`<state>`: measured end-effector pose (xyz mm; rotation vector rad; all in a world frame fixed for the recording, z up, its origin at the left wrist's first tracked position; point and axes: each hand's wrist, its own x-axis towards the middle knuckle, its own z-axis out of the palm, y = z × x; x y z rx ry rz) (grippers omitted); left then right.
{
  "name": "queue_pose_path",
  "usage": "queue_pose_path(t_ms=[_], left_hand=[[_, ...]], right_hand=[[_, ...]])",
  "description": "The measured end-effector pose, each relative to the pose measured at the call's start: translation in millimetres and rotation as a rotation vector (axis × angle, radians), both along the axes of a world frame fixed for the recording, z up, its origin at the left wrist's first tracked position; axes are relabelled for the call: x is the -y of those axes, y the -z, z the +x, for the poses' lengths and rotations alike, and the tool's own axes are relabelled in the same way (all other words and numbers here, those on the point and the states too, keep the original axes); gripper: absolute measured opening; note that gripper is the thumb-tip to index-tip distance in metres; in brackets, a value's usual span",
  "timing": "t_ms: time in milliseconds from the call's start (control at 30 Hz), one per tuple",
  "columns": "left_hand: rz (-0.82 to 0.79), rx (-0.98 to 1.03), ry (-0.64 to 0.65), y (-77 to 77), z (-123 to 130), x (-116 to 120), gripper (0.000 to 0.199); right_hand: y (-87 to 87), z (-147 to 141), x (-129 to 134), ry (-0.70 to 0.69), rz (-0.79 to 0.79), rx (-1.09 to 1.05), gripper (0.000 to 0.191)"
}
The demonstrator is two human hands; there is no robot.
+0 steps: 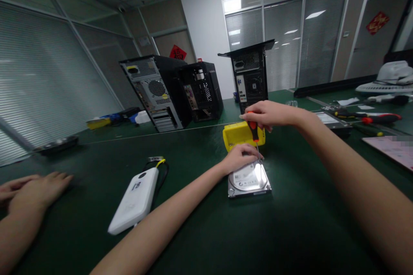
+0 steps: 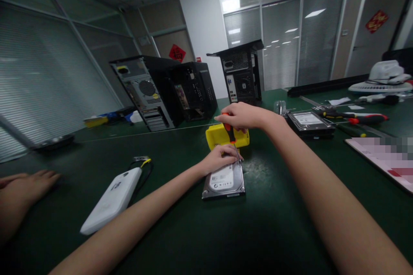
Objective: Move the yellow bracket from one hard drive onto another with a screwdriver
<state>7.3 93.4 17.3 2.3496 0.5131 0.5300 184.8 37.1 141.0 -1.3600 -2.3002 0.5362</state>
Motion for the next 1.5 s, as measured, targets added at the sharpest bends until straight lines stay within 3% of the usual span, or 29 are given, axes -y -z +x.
queue_pose_path(t_ms=[267, 533, 767, 1000, 1500], left_hand=[[-0.020, -0.036, -0.026, -1.2, 0.3, 1.5, 0.018], [-0.024, -0.039, -0.038, -0.9, 0.9, 1.3, 0.018], [-0.008, -0.027, -0.037, 1.9, 0.3, -1.1, 0.018], [-0.021, -0.029, -0.011, -1.0, 0.1, 0.2, 0.018], [-0.011, -0.042, -0.032, 1.2, 0.3, -1.4, 0.017]], right_hand=[[1.3, 2.4, -1.7, -0.004, 0.041, 0.016, 0.039], [4.0, 2.9, -4.5, 0.031, 0.182, 0.131, 0.036], [3.2, 1.5, -1.3, 0.083, 0.026, 0.068, 0.043], [-0.4, 2.7, -1.1, 0.086, -0.041, 0.036, 0.024], [-0.3, 8.8, -1.2, 0.019, -0.031, 0.027, 0.029]])
